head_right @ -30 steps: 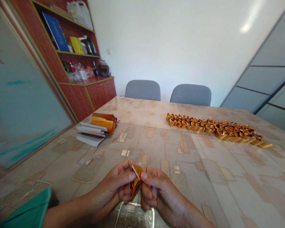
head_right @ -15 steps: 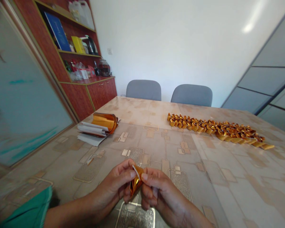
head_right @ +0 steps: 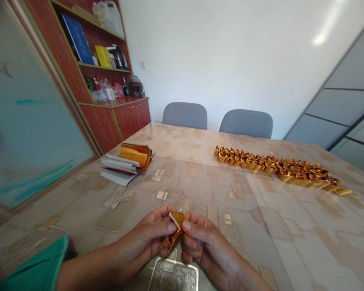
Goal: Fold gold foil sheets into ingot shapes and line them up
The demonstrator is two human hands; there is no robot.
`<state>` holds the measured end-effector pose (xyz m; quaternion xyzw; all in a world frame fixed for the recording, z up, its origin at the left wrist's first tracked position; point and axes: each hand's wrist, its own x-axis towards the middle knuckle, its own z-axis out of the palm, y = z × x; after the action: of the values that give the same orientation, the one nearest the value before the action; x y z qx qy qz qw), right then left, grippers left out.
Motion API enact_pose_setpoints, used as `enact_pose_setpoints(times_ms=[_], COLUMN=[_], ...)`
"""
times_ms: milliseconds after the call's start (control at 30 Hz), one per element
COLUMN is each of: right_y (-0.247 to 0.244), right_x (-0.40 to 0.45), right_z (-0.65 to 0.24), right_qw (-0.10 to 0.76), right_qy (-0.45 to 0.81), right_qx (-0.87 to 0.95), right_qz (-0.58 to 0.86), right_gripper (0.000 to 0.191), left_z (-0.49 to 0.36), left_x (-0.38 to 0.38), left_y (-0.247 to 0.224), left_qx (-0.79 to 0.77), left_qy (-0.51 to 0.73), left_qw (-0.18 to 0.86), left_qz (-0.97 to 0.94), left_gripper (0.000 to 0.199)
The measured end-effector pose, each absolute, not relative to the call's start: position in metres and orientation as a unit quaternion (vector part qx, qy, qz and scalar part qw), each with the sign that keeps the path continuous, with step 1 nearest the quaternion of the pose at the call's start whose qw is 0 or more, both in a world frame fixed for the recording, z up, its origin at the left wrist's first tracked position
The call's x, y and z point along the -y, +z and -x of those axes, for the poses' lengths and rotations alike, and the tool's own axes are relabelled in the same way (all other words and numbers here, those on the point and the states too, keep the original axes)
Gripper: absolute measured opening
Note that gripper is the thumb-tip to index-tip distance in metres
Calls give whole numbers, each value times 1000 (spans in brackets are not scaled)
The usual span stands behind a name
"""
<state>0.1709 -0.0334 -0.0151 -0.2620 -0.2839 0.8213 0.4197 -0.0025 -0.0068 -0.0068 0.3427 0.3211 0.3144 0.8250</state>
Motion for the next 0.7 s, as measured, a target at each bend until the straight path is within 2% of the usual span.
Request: enact_pose_setpoints(times_ms=[167, 300, 500, 700], right_y=[-16, -19, -16, -17], right_x=[33, 34, 35, 37], right_z=[-174, -173, -170, -168], right_qw=[475, 531, 528, 534], right_qy=[808, 769, 730, 717], right_qx=[245, 248, 310, 322], right_qz=[246, 254, 305, 311], right_gripper=[15, 16, 30, 27], left_z=[6, 5, 5, 5], left_x=[4, 4, 6, 7], left_y=[-6, -5, -5, -3], left_qx=[-235, -195, -179, -168], left_qy=[312, 322, 368, 366], left_qw=[887, 885, 879, 878], left_qz=[-247, -274, -245, -258], left_gripper=[42, 55, 56, 58])
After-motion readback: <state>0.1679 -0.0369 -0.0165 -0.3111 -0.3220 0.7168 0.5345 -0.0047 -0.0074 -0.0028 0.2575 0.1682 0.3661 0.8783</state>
